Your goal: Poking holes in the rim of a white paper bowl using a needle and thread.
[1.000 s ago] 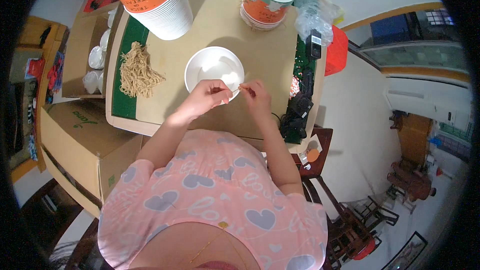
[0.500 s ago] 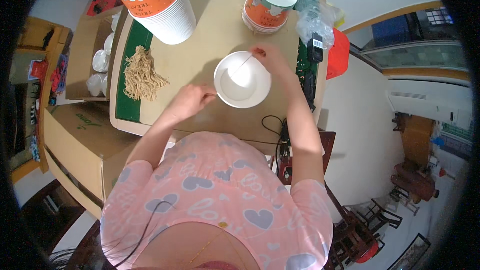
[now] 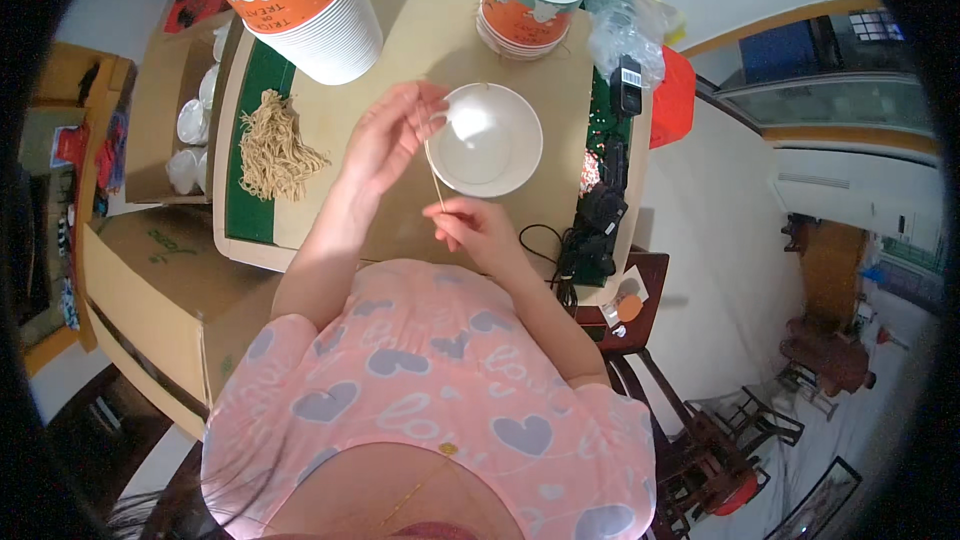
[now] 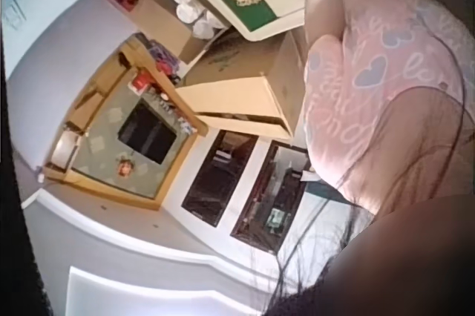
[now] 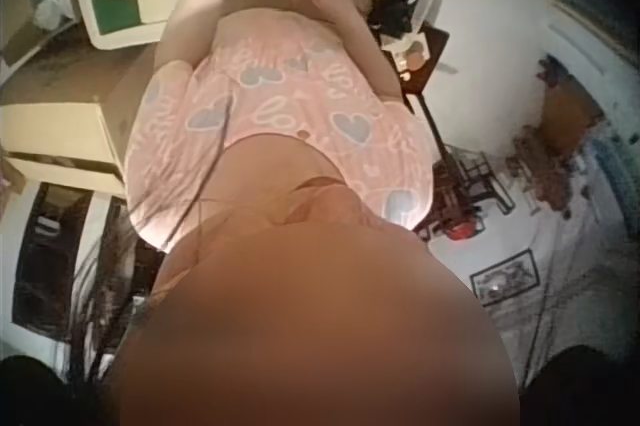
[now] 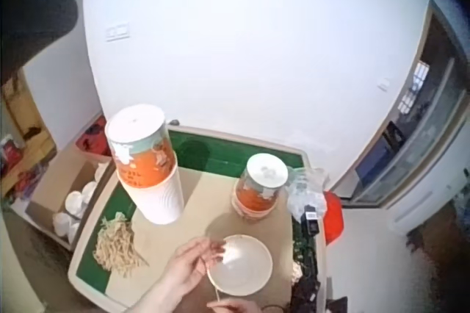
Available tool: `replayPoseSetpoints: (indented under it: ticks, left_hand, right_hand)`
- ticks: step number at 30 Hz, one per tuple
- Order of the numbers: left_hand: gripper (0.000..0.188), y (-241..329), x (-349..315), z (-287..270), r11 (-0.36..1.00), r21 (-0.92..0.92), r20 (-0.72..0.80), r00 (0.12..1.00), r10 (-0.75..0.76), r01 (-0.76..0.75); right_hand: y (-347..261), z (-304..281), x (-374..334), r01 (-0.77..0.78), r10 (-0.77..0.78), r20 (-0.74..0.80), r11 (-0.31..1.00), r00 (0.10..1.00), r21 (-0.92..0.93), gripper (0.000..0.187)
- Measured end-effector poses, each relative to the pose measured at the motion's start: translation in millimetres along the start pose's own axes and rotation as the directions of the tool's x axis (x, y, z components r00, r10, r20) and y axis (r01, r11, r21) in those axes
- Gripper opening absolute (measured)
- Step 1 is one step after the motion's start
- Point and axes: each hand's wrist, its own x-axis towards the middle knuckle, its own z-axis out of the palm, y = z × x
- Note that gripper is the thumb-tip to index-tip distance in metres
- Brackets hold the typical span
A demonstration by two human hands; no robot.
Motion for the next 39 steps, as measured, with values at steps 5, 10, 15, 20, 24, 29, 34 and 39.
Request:
replayPoseSetpoints:
  ticks: [5,10,15,20,24,29,34,39]
  left_hand:
    - [0.023,10,11,-13,0.996,-0.09,-0.12,0.993,0.017,-0.028]
    - [0.022,1,-25,-21,0.99,0.058,-0.142,0.982,-0.122,0.131]
    - [0.022,-25,-69,-5,0.95,0.07,-0.058,0.952,-0.301,0.305]
    - [0.021,-56,-83,-3,0.942,-0.039,-0.089,0.938,-0.335,0.333]
    - [0.023,-59,-89,-17,0.951,0.075,-0.115,0.95,-0.289,0.299]
    - [0.022,-65,-94,-43,0.927,0.12,-0.213,0.922,-0.324,0.354]
    - [0.018,-83,-92,-53,0.515,0.851,-0.147,0.895,0.422,-0.103]
    - [0.026,-57,-46,9,0.024,0.864,0.498,0.861,0.104,-0.503]
  right_hand:
    - [11,-14,-38,-0.08,0.087,-0.083,0.993,0.993,0.09,0.018]
    - [17,-28,-57,0.176,-0.179,-0.275,0.984,0.945,-0.036,0.017]
    - [24,-11,-44,-0.083,0.136,-0.21,0.966,0.968,0.244,0.027]
    - [68,15,-12,-0.362,0.375,0.162,0.558,0.913,0.747,0.031]
    - [73,12,-6,-0.138,0.279,-0.02,0.534,0.96,0.834,0.025]
    - [62,0,-16,0.063,0.406,-0.249,0.42,0.879,0.905,0.024]
    - [79,-7,-20,0.004,0.222,-0.247,0.737,0.943,0.676,0.025]
    - [88,-7,-17,-0.02,0.18,-0.548,0.958,0.817,0.284,0.023]
